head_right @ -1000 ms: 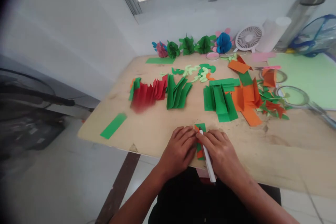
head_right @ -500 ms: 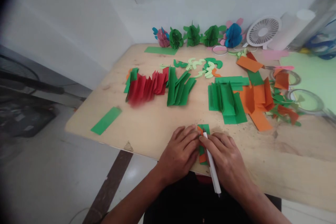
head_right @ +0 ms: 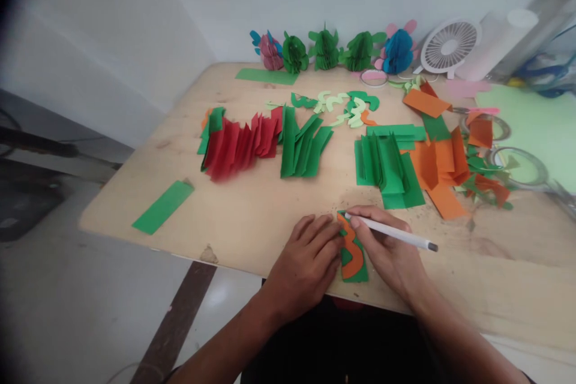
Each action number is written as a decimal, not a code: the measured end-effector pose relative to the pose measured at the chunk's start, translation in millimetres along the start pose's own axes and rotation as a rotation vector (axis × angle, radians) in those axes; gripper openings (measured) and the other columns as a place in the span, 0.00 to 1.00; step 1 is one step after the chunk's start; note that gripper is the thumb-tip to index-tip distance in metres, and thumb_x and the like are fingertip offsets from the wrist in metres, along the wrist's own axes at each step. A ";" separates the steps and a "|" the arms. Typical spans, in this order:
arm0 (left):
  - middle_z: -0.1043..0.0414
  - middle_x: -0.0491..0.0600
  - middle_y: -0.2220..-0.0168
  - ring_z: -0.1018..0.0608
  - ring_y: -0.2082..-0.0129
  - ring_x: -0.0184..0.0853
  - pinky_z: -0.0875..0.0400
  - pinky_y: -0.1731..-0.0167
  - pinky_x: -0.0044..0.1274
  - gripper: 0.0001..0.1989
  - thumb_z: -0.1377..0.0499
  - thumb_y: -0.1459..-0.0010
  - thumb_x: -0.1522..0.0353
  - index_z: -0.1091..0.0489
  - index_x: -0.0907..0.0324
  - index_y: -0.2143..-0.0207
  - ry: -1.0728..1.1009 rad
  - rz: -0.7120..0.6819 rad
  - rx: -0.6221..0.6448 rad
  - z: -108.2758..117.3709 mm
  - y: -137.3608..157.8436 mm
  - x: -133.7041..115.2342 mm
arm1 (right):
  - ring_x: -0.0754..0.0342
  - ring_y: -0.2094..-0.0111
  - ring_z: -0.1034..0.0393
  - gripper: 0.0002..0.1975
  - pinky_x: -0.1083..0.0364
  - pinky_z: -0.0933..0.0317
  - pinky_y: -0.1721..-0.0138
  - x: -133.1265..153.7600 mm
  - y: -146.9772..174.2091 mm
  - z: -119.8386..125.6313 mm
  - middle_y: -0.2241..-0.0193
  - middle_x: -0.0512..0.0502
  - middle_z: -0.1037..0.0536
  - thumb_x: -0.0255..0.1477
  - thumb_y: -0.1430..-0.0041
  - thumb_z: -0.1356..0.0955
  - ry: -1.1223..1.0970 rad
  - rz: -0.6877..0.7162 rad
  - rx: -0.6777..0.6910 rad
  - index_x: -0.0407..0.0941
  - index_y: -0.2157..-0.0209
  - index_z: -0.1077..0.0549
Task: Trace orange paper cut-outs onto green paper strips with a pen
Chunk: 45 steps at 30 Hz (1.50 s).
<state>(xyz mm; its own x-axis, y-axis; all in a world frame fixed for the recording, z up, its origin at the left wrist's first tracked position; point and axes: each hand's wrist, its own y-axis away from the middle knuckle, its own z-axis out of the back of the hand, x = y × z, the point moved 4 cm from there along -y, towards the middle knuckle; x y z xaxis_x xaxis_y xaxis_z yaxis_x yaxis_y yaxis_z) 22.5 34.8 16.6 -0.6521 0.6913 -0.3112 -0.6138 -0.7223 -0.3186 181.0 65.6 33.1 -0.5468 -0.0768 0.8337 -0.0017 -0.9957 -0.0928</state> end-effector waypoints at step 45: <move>0.33 0.56 0.41 0.38 0.36 0.43 0.42 0.40 0.42 0.14 0.50 0.35 0.71 0.33 0.64 0.50 -0.003 -0.009 0.013 -1.4 2.4 0.0 | 0.55 0.71 0.25 0.09 0.57 0.32 0.70 1.6 -1.6 -10.2 0.70 0.49 0.19 0.36 0.40 0.34 0.179 0.057 0.024 0.47 0.65 0.25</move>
<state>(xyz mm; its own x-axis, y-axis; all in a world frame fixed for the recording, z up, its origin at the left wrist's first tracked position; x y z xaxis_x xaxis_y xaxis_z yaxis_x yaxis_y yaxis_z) 21.6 33.2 14.5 -0.6477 0.6980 -0.3054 -0.6254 -0.7160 -0.3101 171.6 67.6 29.0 -0.6859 -0.1249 0.7169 0.0528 -0.9911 -0.1222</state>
